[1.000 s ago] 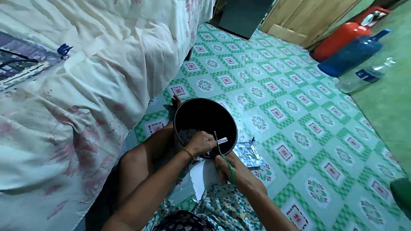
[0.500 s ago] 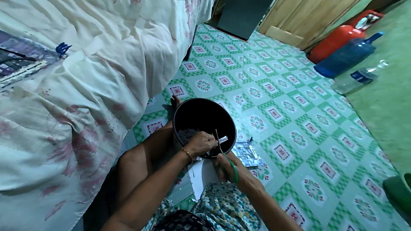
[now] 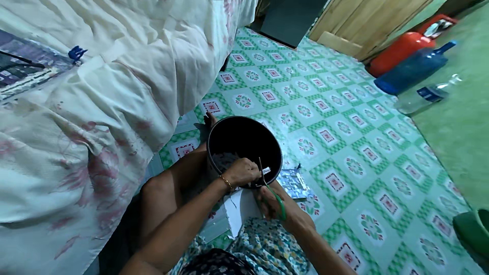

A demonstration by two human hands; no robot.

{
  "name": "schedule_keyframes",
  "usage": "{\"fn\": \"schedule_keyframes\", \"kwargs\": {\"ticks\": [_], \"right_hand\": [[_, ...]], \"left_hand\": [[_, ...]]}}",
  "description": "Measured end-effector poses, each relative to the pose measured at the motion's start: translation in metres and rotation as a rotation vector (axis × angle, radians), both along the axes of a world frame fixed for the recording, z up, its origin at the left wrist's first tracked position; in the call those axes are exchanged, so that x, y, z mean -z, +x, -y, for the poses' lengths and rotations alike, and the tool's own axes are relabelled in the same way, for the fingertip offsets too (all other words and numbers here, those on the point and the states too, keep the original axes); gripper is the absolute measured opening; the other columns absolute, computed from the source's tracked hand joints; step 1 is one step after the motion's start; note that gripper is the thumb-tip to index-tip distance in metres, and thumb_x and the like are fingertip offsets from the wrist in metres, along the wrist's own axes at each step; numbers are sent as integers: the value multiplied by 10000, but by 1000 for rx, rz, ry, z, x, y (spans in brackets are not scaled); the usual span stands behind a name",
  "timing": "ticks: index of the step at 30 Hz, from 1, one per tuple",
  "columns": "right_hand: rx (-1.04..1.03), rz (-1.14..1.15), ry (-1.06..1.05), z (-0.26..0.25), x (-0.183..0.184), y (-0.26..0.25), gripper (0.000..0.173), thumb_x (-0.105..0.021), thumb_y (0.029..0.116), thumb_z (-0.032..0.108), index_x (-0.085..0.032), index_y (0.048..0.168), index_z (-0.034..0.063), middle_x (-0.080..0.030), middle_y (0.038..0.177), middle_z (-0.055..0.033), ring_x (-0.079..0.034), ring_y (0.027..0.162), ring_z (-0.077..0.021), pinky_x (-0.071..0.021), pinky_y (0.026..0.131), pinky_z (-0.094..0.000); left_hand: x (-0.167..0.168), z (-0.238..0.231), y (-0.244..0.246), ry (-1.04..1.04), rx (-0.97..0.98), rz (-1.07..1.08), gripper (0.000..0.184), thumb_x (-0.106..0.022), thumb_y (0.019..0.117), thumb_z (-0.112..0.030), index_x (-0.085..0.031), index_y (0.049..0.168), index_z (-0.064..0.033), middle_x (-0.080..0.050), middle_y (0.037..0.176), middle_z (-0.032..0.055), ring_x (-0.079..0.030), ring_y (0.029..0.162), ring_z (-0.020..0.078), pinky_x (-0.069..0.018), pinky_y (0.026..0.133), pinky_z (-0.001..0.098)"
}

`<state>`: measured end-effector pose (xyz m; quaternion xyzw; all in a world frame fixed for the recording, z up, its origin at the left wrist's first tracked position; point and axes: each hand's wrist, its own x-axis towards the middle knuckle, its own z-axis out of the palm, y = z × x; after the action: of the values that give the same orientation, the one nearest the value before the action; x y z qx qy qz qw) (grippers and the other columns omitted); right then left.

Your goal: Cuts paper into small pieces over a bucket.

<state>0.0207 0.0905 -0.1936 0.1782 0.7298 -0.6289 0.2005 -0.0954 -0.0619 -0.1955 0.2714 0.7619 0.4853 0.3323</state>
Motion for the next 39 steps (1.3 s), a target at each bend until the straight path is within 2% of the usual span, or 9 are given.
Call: {"fn": "schedule_keyframes", "kwargs": {"ticks": [6, 10, 12, 16, 20, 30, 34, 37, 39], "right_hand": [[43, -75, 7, -1, 5, 2, 273, -505, 1039, 239, -617, 842, 86, -510, 532, 92, -455, 423, 16, -391, 427, -144], [-45, -22, -16, -1, -3, 2, 269, -432, 1059, 255, -583, 923, 78, -563, 586, 81, -547, 484, -5, -482, 498, -158], [-113, 38, -51, -6, -4, 0, 305, -372, 1074, 301, -553, 984, 73, -584, 640, 68, -579, 535, -20, -498, 533, -164], [-127, 19, -14, -20, -1, 1, 267, -492, 1028, 315, -608, 914, 103, -579, 614, 87, -553, 500, -7, -478, 493, -161], [-113, -27, 117, -28, 3, -1, 243, -618, 988, 289, -628, 831, 103, -559, 543, 91, -526, 448, 3, -441, 452, -160], [-119, 31, 130, -19, -9, -25, 280, -550, 1050, 255, -612, 842, 78, -554, 574, 60, -519, 442, -19, -459, 452, -174], [-194, 169, 15, -25, -19, -25, 390, -367, 1093, 376, -575, 973, 68, -625, 665, 23, -603, 524, -54, -493, 490, -184], [-278, 180, 23, -34, -19, -19, 450, -302, 1063, 467, -539, 1098, 87, -675, 775, 29, -637, 626, -50, -462, 509, -169], [-273, 152, 50, -34, -20, -12, 416, -300, 1074, 415, -547, 1103, 82, -670, 770, 45, -631, 638, -32, -468, 540, -165]], "left_hand": [[5, 0, -3, 57, -97, 102, 266, -530, 1030, -90, -631, 804, 7, -503, 714, -28, -428, 649, 30, -371, 636, 234], [6, -2, -5, 81, -144, 152, 259, -555, 1017, -80, -633, 787, 8, -500, 692, -36, -427, 630, 21, -373, 624, 218], [3, -1, -4, 51, -117, 170, 251, -555, 1021, -89, -642, 810, 14, -533, 721, -26, -447, 654, 24, -389, 648, 225], [1, -1, -4, 8, -88, 197, 229, -575, 1030, -117, -670, 871, 19, -578, 764, -14, -464, 676, 19, -402, 670, 224], [6, -4, -6, -25, -81, 135, 221, -590, 1032, -151, -691, 956, 30, -582, 819, 34, -460, 721, 68, -403, 709, 280], [12, -1, 7, 167, -31, -151, 269, -520, 1014, -106, -678, 871, 57, -563, 734, 26, -456, 681, 44, -389, 669, 251], [6, -7, 2, 147, -239, 72, 284, -443, 1076, -73, -681, 1075, 81, -644, 944, 116, -528, 816, 98, -451, 799, 281], [5, -6, -2, 204, -325, 209, 273, -411, 1061, -15, -623, 1205, 80, -593, 954, 96, -493, 786, 78, -438, 747, 242], [7, -7, -1, 211, -309, 228, 379, -471, 1044, -9, -484, 1418, 47, -589, 915, 97, -483, 735, 81, -432, 696, 245]]}}
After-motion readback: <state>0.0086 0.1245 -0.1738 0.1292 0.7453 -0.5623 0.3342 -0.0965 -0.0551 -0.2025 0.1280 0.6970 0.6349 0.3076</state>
